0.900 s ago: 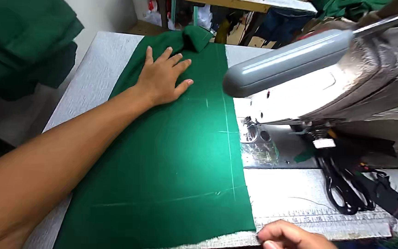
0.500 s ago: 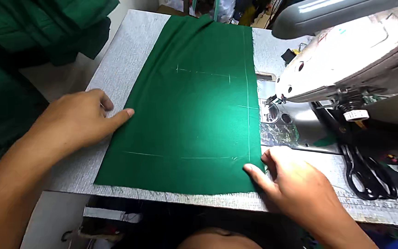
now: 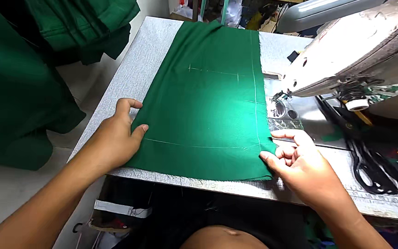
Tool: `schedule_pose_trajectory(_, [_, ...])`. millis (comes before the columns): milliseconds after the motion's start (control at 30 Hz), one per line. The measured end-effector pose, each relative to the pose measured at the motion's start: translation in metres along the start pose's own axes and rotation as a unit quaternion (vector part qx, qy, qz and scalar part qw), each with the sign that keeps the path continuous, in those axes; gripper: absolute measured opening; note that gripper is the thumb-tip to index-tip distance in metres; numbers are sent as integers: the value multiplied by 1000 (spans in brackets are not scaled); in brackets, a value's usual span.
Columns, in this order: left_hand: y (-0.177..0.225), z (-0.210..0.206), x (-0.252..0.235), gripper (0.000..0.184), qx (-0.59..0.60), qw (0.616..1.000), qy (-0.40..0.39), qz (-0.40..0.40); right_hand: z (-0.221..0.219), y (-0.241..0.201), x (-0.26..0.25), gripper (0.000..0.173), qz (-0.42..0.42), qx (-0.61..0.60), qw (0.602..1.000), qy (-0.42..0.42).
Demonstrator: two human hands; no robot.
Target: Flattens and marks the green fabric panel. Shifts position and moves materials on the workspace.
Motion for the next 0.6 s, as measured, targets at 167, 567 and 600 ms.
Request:
schedule_pose_trajectory(167, [0, -7, 4, 47, -55, 997, 39, -32, -2, 0, 2, 46, 31, 57, 998, 13])
schedule_pose_trajectory(567, [-1, -13, 2, 48, -121, 986, 79, -87, -6, 0, 1, 38, 88, 180, 979, 20])
schedule_pose_trajectory(600, [-1, -13, 2, 48, -125, 985, 82, -87, -7, -1, 1, 38, 88, 184, 979, 20])
Point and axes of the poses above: each hand's wrist, its own x-axis away from the middle knuckle, its own z-axis out of the back of the hand, y = z × x, the point moved 3 cm from there along -x, towards the middle knuckle
